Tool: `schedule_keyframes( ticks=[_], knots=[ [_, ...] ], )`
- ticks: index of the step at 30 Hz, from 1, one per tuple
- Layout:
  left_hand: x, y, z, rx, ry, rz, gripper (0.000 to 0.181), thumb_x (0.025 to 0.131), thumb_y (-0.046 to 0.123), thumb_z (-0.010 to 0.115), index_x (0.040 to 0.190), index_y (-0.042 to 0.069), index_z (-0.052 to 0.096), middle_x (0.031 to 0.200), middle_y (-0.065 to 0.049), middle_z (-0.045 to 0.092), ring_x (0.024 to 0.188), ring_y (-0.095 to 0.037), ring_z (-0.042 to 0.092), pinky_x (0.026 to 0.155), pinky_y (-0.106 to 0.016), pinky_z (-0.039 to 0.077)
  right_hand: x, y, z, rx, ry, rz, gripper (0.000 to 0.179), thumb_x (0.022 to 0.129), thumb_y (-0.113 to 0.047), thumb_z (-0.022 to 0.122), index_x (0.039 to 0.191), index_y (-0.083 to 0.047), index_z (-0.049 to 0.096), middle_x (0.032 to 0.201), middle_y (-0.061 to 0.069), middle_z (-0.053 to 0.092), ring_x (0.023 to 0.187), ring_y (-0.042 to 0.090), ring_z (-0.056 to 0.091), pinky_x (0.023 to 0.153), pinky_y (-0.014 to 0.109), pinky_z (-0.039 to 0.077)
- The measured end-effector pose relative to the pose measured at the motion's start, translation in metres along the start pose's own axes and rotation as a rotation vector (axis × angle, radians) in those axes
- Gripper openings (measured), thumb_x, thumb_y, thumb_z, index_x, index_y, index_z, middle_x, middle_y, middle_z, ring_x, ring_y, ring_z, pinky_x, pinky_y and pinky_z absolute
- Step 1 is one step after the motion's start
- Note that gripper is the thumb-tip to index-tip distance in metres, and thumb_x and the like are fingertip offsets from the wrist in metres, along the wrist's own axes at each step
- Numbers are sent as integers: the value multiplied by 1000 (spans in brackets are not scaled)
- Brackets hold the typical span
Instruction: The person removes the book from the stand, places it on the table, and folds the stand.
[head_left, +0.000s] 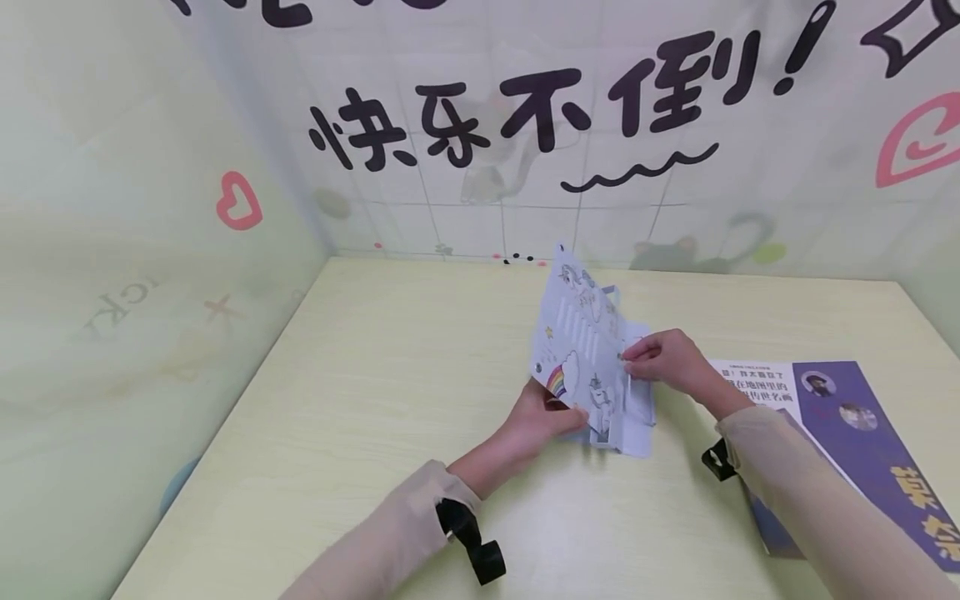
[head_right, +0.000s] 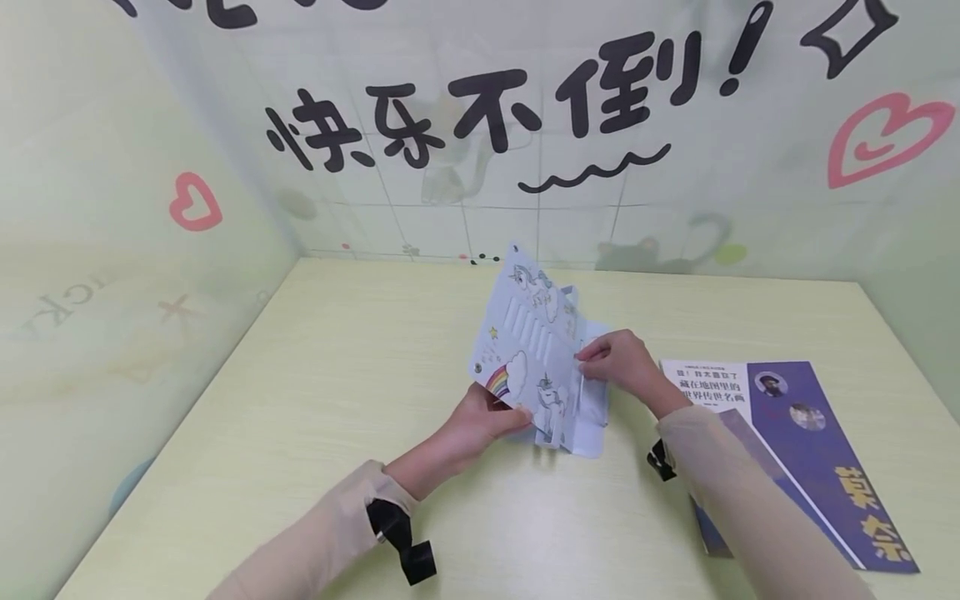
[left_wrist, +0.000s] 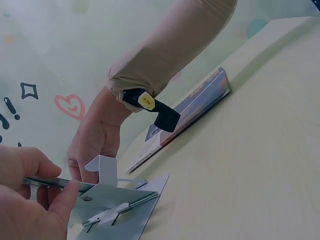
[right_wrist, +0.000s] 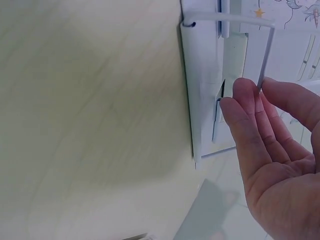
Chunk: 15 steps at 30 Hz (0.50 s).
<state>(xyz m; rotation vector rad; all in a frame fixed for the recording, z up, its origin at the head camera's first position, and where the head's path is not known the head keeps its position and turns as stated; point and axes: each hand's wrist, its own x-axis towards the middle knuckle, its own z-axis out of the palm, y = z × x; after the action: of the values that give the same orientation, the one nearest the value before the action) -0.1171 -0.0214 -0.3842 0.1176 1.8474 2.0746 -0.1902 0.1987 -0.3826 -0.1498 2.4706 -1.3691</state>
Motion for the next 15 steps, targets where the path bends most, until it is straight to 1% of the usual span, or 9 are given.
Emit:
schedule_keyframes(
  ticks=[4, 9, 11, 15],
  knots=[
    [0, -2, 8, -15, 22, 18, 51, 73, -8, 62, 120, 1, 45, 102, -10, 58, 87, -15, 54, 73, -21, 47, 2, -2, -1, 2, 0, 5, 27, 80, -1, 67, 101, 15, 60, 79, 10, 67, 68, 11, 63, 64, 24, 54],
    [0, -6, 18, -66, 39, 41, 57, 71, -11, 60, 124, 1, 43, 106, -11, 58, 89, -15, 56, 74, -21, 47, 5, -2, -2, 4, 1, 11, 28, 80, -1, 67, 101, 16, 60, 80, 9, 67, 69, 9, 61, 66, 25, 54],
    [0, -7, 22, -84, 46, 44, 58, 70, -12, 60, 124, 0, 44, 106, -12, 59, 89, -14, 57, 74, -21, 48, 5, -1, -2, -3, 3, 9, 28, 80, -2, 67, 101, 15, 61, 80, 9, 67, 69, 9, 61, 66, 25, 54],
    [0, -8, 25, -86, 50, 37, 56, 71, -11, 60, 124, 1, 46, 106, -11, 60, 90, -15, 58, 74, -22, 49, 6, 0, -3, -31, 8, -1, 28, 81, -4, 67, 101, 14, 61, 80, 8, 66, 70, 9, 60, 64, 23, 53]
  ],
)
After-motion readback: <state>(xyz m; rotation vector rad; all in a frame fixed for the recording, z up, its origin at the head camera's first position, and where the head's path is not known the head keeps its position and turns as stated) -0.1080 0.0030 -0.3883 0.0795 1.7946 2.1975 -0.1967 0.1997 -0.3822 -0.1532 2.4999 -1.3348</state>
